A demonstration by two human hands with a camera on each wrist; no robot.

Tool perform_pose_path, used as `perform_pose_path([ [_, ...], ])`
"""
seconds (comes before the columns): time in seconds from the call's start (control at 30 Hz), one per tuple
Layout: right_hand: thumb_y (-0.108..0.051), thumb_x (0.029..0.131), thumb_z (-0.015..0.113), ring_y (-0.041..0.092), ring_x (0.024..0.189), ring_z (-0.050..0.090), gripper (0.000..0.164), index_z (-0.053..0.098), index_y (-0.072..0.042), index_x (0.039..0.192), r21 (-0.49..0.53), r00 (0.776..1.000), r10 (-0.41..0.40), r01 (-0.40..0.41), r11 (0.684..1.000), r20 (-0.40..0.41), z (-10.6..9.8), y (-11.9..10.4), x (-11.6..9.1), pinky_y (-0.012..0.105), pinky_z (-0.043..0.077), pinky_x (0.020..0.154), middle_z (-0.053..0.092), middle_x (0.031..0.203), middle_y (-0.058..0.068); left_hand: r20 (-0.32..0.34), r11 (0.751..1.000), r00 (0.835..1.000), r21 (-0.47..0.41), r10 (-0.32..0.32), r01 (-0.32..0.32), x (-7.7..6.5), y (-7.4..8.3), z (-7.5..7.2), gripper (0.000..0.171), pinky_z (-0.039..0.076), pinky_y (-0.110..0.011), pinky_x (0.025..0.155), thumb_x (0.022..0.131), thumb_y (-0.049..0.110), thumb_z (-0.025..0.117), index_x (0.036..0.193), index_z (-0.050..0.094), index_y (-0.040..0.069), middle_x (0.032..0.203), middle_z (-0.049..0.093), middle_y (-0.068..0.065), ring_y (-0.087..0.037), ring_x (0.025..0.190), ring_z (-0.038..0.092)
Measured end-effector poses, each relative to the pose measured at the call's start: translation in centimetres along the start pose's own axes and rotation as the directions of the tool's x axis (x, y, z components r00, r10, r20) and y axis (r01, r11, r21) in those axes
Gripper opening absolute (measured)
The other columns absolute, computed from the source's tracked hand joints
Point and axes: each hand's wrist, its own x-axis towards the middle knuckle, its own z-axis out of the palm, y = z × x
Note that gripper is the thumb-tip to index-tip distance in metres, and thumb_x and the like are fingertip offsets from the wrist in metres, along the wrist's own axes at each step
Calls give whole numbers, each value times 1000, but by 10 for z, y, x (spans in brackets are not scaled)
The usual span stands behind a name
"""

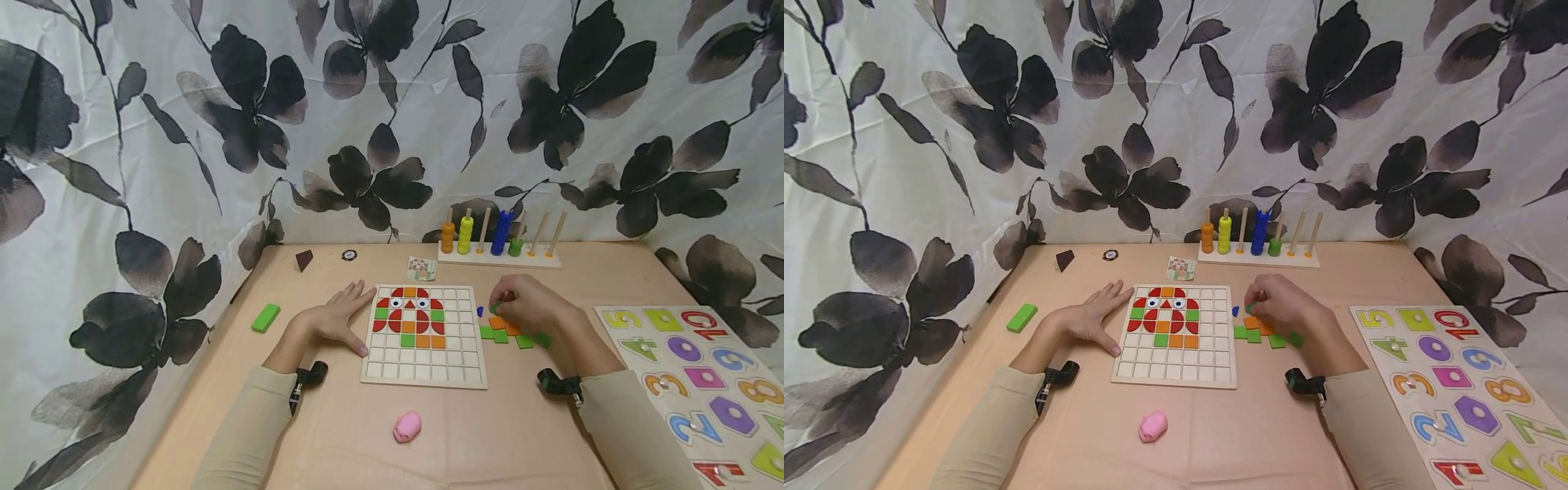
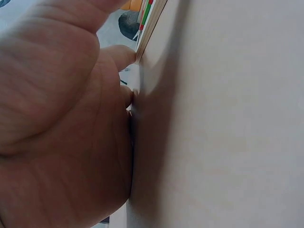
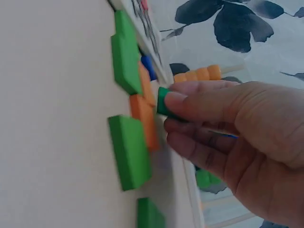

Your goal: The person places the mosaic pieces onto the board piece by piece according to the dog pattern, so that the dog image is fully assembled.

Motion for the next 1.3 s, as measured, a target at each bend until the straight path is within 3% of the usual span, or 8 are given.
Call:
perform_pose_path([
  [0.2,-10,89,67,21,79,57,13,72,-19,96,54,993,-115,116,992,-25,3,-32,0,34,51,70,68,93,-1,3,1000,1000,-22,-7,8,0,1,-1,132,-1,-53,116,54,72,78,156,7,28,161,-11,-7,-26,147,-13],
  [0.47,-6,84,73,14,75,59,15,76,-15,96,79,948,-284,275,958,143,34,-69,5,27,53,68,72,91,-4,3,1000,1000,-24,-5,5,0,0,-1,132,0,-54,116,53,71,78,156,7,28,161,-10,-7,-26,147,-14],
  [0.53,-7,84,74,11,74,59,15,77,-16,95,57,941,-289,283,957,177,41,-71,7,26,52,68,72,90,-5,4,1000,1000,-24,-10,10,0,0,-1,132,-1,-53,116,54,71,79,156,7,29,161,-11,-7,-25,147,-14],
  [0.73,-11,80,78,9,72,58,12,76,-17,91,-52,947,-248,264,963,203,48,-74,8,25,51,66,70,84,-8,1,1000,1000,-18,-4,4,0,1,-1,131,-1,-53,116,55,70,79,156,7,28,161,-10,-7,-27,147,-13],
  [0.97,-21,81,79,4,65,54,8,72,-19,84,-187,934,-277,320,929,226,52,-75,9,23,48,62,64,72,-13,1,1000,1000,-17,9,-9,0,0,-1,131,0,-55,116,55,70,79,156,7,26,161,-10,-10,-29,147,-13],
  [1.3,-22,78,81,4,60,54,9,72,-19,81,-186,949,-250,285,940,191,59,-76,10,23,48,57,62,66,-14,7,1000,1000,-16,3,-3,1,-1,0,132,0,-54,116,55,71,78,156,7,26,161,-10,-8,-27,147,-13],
])
